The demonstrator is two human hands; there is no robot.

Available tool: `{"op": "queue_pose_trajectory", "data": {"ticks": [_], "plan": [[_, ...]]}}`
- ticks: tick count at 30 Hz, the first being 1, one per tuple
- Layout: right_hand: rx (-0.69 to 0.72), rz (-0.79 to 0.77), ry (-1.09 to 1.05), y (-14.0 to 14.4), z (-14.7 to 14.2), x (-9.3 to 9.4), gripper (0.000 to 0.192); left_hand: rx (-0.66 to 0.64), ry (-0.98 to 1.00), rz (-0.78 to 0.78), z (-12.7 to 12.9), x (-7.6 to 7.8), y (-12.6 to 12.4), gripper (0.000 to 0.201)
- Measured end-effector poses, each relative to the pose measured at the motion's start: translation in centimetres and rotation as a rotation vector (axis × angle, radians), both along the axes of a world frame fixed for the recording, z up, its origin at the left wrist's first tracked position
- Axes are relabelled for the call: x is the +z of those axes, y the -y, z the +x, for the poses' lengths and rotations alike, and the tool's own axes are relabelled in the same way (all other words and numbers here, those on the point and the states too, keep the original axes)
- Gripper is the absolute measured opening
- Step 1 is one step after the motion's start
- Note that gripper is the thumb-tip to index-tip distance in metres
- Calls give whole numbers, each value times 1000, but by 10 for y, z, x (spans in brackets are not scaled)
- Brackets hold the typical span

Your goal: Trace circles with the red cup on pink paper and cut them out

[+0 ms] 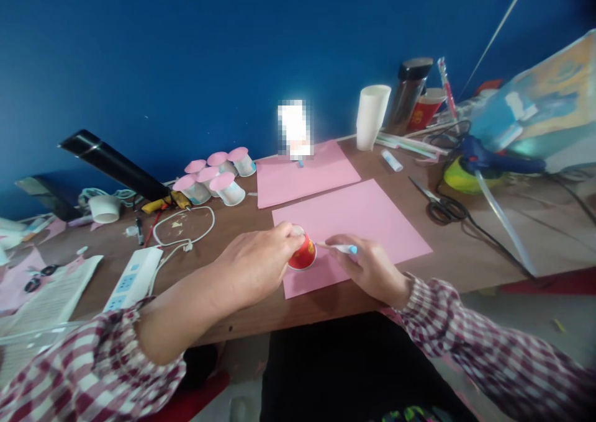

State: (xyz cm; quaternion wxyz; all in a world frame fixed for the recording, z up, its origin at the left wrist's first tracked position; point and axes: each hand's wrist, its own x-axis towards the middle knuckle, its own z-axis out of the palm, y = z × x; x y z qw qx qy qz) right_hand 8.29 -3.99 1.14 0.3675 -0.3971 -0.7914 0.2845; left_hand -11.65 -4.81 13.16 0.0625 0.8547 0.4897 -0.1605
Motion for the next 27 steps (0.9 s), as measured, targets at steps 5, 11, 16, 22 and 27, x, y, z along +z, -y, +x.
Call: {"op": "queue_pose_trajectory", "data": {"ticks": [5, 11, 16, 22, 27], "plan": [[3, 9, 21, -1, -1, -1, 18, 12, -3, -14, 1, 1, 0, 38], [21, 62, 60, 6, -2, -4, 18, 18, 4, -34, 1, 2, -1, 37], [40, 144, 170, 20, -5, -8, 19, -9, 14, -14, -2, -2, -3, 36], [23, 264, 287, 37, -14, -9, 19, 2, 35, -5, -2, -4, -3, 39], [1, 340, 366, 47, -22, -11, 19, 16, 51, -14, -1, -3, -1, 38]]}}
